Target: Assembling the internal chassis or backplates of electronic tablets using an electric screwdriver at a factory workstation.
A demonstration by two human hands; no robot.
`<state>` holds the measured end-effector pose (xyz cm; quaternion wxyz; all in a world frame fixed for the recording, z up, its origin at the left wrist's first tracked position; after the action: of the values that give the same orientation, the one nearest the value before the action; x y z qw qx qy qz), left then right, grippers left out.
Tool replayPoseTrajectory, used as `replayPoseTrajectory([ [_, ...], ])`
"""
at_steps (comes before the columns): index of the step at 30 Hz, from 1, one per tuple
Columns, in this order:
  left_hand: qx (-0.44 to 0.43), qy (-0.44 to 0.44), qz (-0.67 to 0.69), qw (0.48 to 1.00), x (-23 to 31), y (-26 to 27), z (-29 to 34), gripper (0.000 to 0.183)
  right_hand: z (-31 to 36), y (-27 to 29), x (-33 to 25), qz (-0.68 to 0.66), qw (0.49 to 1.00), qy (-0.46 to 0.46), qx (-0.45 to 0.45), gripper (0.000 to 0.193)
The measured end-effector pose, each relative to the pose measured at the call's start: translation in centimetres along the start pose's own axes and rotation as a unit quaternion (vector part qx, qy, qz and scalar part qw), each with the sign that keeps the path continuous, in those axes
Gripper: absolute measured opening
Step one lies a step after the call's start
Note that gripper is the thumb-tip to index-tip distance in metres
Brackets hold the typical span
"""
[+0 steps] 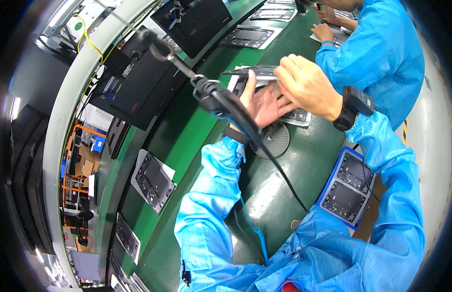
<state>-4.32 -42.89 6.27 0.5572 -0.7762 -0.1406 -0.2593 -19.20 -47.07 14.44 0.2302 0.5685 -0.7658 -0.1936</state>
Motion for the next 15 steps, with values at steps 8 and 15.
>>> replayPoseTrajectory([
  [8, 0.238, -0.318, -0.214, 0.893, 2.0, 2.7, 1.4, 0.01, 2.5, -1.0, -2.9, -0.075, 0.995, 0.013, -0.06, 0.048],
  [15, 0.305, -0.28, -0.3, 0.86, 9.9, 2.6, 11.1, 0.08, 0.5, -0.2, -4.4, -0.626, 0.728, -0.183, -0.209, 0.11],
])
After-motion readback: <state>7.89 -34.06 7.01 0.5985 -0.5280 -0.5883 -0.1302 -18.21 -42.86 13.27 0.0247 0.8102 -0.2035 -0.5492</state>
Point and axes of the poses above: each hand's wrist, its own z-axis away from the middle knuckle, its own y-axis out of the back of the hand, x = y × z, the point moved 3 cm from there along -z, towards the middle knuckle, and after that the axes turned 7 degrees about -y, right-handed, at the moved point
